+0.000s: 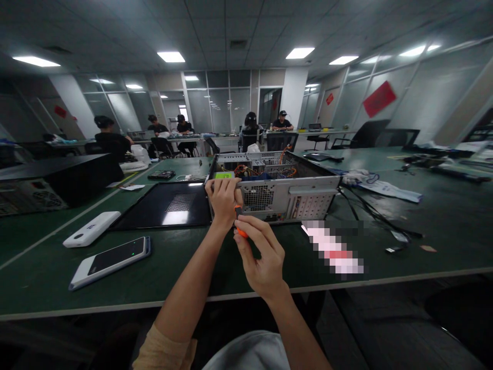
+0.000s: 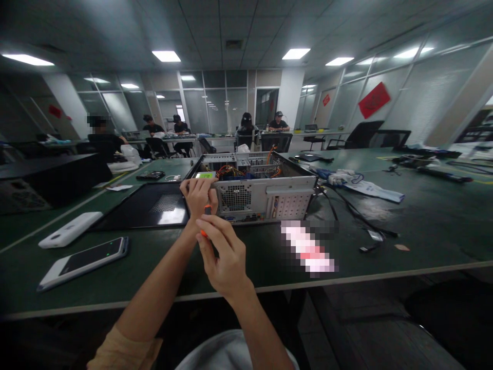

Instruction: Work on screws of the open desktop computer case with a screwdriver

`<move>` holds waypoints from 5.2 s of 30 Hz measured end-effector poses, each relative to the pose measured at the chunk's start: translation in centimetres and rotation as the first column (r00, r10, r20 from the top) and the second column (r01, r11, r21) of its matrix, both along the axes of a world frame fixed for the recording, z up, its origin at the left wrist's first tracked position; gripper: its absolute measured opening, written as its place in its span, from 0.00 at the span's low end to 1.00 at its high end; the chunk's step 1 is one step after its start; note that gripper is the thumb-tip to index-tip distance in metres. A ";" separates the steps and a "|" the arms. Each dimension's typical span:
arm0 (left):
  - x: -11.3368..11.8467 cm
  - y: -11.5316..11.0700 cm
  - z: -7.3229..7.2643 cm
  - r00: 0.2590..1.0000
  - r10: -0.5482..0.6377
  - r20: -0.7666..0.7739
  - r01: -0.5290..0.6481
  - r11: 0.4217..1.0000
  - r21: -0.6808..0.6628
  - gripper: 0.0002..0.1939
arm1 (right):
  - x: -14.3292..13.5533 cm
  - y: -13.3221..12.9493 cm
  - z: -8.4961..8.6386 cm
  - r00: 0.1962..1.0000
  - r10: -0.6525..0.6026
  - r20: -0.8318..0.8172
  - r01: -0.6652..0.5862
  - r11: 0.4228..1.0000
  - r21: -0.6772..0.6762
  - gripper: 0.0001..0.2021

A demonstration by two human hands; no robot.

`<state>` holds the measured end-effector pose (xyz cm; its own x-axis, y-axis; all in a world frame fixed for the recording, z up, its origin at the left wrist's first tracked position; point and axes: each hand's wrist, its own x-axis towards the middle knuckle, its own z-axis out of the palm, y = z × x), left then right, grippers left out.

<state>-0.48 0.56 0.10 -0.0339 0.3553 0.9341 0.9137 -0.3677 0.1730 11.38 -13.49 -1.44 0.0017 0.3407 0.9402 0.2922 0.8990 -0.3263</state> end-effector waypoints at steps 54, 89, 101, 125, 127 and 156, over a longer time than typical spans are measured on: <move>-6.0 -4.2 -5.8 0.761 -0.341 -0.552 0.040 0.874 -0.484 0.14 | 5.5 0.2 -5.0 0.961 -0.162 0.225 0.229 0.921 -0.315 0.10; -5.3 -1.9 -4.3 0.533 -0.325 -0.781 0.166 0.945 -0.280 0.39 | 3.1 0.5 -5.2 0.883 -0.019 0.470 0.132 0.969 -0.209 0.08; -2.7 -1.5 -3.9 0.491 -0.306 -0.815 0.092 0.949 -0.301 0.44 | 3.4 -0.2 -4.7 0.881 0.092 0.465 0.074 0.943 -0.326 0.18; -3.1 -1.6 -4.4 0.529 -0.321 -0.785 0.073 0.939 -0.335 0.46 | 3.7 -0.8 -5.3 0.800 0.030 0.599 0.122 0.970 -0.211 0.10; -3.1 -1.7 -4.3 0.524 -0.319 -0.790 0.073 0.941 -0.331 0.45 | 3.5 -0.9 -5.3 0.780 -0.046 0.624 0.182 0.971 -0.156 0.11; -3.0 -2.2 -3.9 0.495 -0.307 -0.813 0.016 0.939 -0.344 0.45 | 3.4 -1.2 -5.4 0.847 -0.011 0.531 0.158 0.960 -0.233 0.13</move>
